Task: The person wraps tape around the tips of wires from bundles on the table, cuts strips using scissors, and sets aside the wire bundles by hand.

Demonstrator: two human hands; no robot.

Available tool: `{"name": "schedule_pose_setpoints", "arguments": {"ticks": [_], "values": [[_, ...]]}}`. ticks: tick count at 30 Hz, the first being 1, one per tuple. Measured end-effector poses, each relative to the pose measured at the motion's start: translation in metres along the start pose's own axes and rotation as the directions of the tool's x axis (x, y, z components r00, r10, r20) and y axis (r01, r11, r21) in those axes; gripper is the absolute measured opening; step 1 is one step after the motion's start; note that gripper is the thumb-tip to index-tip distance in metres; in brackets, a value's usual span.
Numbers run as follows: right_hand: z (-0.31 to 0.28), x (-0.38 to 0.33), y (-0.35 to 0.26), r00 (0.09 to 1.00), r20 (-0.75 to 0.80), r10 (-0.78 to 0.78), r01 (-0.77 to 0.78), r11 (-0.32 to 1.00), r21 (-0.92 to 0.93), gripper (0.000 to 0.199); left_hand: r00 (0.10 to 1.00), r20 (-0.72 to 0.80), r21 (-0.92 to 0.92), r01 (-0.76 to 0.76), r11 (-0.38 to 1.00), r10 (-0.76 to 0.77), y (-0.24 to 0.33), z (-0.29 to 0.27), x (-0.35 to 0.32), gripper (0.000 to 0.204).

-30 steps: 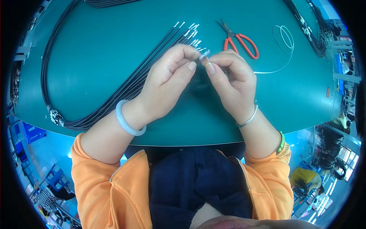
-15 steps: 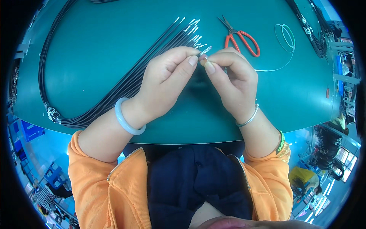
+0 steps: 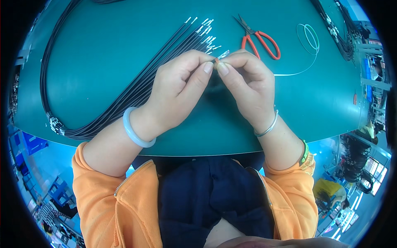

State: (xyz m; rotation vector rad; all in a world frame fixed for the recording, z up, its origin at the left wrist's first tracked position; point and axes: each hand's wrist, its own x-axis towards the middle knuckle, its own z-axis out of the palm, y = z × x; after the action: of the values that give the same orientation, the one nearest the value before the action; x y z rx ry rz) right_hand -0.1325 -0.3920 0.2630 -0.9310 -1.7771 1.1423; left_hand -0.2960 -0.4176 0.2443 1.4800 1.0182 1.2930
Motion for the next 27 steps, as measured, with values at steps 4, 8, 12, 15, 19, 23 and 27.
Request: {"name": "schedule_pose_setpoints", "arguments": {"ticks": [4,8,12,15,19,23,27], "values": [[0.001,-0.001,0.000,1.000,-0.015,0.026,-0.026,0.999,0.025,0.006,1.000,-0.001,0.017,0.004,1.000,-0.004,0.001,0.002,0.000,0.012],[0.001,0.000,-0.001,0.998,-0.026,0.051,-0.050,0.998,0.027,0.005,1.000,0.007,0.134,-0.016,0.991,0.015,0.003,0.003,0.000,0.011],[0.004,-0.001,0.002,0.996,-0.068,0.059,-0.056,0.998,0.036,0.006,0.973,0.009,0.344,-0.220,0.913,0.231,0.000,0.006,0.000,0.010],[0.007,-0.001,0.007,0.989,-0.142,0.042,-0.030,0.996,0.085,0.008,0.933,0.063,0.499,-0.337,0.798,0.355,0.000,0.007,0.000,0.015],[0.006,-0.001,0.009,0.991,-0.129,0.032,-0.014,0.990,0.141,0.007,0.835,0.082,0.586,-0.482,0.651,0.544,-0.013,0.007,0.000,0.020],[-0.001,-0.001,0.010,0.998,-0.045,0.039,-0.038,0.999,0.019,0.002,0.892,0.012,0.654,-0.349,0.672,0.452,0.003,0.010,-0.005,0.019],[-0.001,-0.002,0.010,1.000,-0.024,-0.015,0.016,1.000,0.023,0.002,0.903,0.074,0.602,-0.380,0.702,0.424,-0.001,0.007,-0.006,0.021]]}}
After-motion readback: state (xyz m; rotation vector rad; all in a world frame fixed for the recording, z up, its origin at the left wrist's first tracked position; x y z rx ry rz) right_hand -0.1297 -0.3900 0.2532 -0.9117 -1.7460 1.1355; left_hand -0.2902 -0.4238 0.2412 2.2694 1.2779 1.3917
